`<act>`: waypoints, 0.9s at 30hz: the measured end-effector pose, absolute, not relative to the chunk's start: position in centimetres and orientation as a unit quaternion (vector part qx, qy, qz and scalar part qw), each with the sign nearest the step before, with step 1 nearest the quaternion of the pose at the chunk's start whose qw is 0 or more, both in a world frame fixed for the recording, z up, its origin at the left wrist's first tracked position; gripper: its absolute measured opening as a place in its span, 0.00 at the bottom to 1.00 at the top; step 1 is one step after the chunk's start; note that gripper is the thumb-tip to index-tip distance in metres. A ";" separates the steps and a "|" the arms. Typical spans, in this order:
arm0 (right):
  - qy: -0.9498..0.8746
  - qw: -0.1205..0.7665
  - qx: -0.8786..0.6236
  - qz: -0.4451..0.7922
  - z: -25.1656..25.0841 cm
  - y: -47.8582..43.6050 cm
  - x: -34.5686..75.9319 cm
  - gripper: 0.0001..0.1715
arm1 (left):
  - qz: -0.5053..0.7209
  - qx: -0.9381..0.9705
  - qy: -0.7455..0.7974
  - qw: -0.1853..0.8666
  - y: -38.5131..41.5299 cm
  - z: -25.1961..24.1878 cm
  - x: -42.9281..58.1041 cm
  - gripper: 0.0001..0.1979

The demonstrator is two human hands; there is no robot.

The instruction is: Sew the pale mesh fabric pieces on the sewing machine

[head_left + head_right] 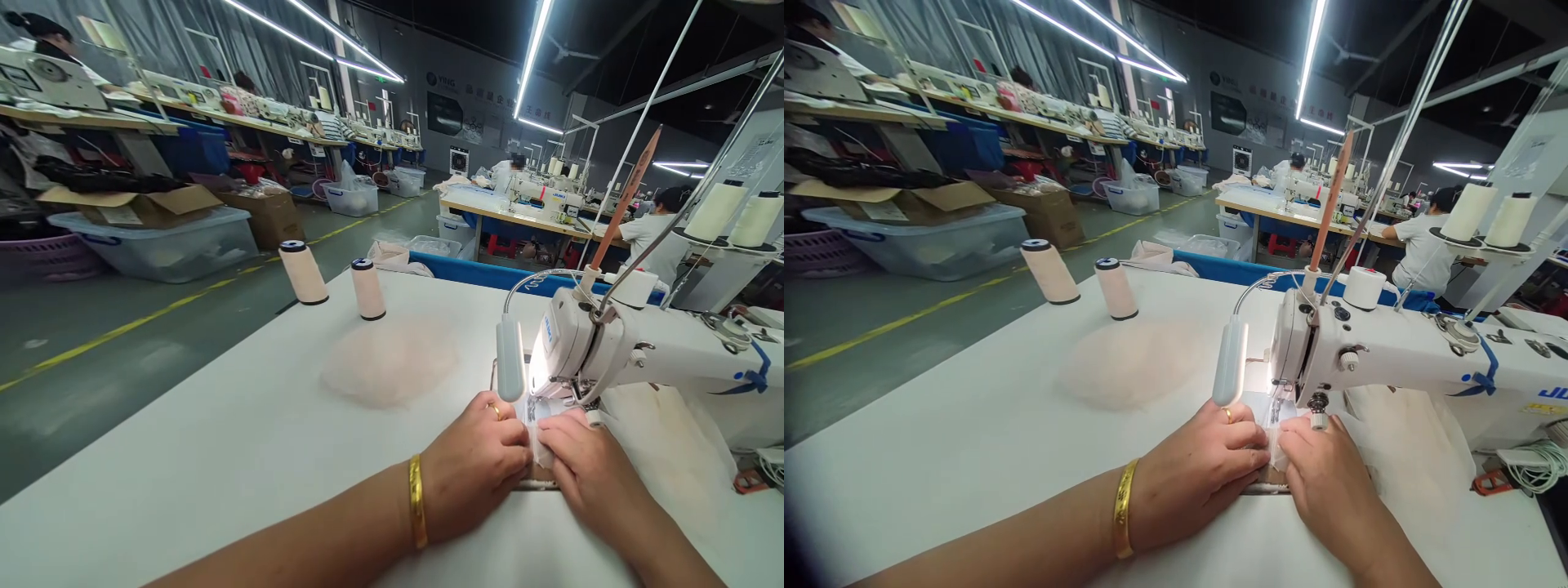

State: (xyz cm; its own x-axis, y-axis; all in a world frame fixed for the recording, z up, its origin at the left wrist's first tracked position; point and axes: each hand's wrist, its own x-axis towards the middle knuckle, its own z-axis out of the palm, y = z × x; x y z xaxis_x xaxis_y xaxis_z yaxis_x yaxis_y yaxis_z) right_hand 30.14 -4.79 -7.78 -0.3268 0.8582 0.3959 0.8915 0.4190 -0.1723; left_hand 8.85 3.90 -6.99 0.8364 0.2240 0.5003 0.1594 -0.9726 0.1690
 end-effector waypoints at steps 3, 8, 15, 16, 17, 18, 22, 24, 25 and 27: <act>-0.806 0.219 -0.549 -0.037 -8.0 -4.6 30.2 0.23 | 0.259 0.958 0.112 0.054 4.1 -7.1 9.0 0.08; -0.786 0.234 -0.570 -0.039 -8.4 -4.2 30.3 0.24 | 0.255 0.958 0.121 0.039 4.7 -7.2 9.5 0.10; -0.822 0.232 -0.518 -0.036 -7.9 -4.8 30.1 0.26 | 0.249 0.959 0.133 0.040 5.0 -7.1 9.3 0.11; -0.825 0.232 -0.514 -0.036 -7.9 -4.8 30.1 0.25 | 0.246 0.959 0.136 0.039 5.0 -7.1 9.3 0.11; -0.826 0.232 -0.512 -0.038 -7.9 -4.9 30.1 0.25 | 0.245 0.959 0.138 0.038 5.0 -7.1 9.2 0.11; -0.827 0.231 -0.512 -0.041 -7.9 -4.9 30.0 0.24 | 0.243 0.959 0.139 0.037 5.0 -7.1 9.2 0.10; -0.821 0.223 -0.522 -0.056 -8.0 -4.9 30.0 0.24 | 0.242 0.960 0.140 0.029 5.1 -7.2 9.2 0.10; -0.817 0.225 -0.528 -0.065 -8.0 -4.8 30.0 0.25 | 0.241 0.960 0.143 0.025 5.2 -7.2 9.2 0.10; -0.815 0.226 -0.529 -0.067 -8.0 -4.8 30.0 0.26 | 0.241 0.959 0.145 0.024 5.2 -7.2 9.3 0.11; -0.814 0.228 -0.531 -0.064 -8.1 -4.6 29.9 0.28 | 0.240 0.959 0.151 0.022 5.3 -7.0 9.4 0.11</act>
State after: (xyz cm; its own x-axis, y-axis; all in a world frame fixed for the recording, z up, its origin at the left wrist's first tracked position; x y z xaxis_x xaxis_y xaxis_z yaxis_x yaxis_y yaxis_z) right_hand 29.92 -4.63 -8.06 -0.3327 0.8351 0.4381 0.8930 0.4283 -0.1383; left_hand 9.36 5.26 -7.01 0.8392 0.3009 0.4531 0.2800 -0.9532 0.1144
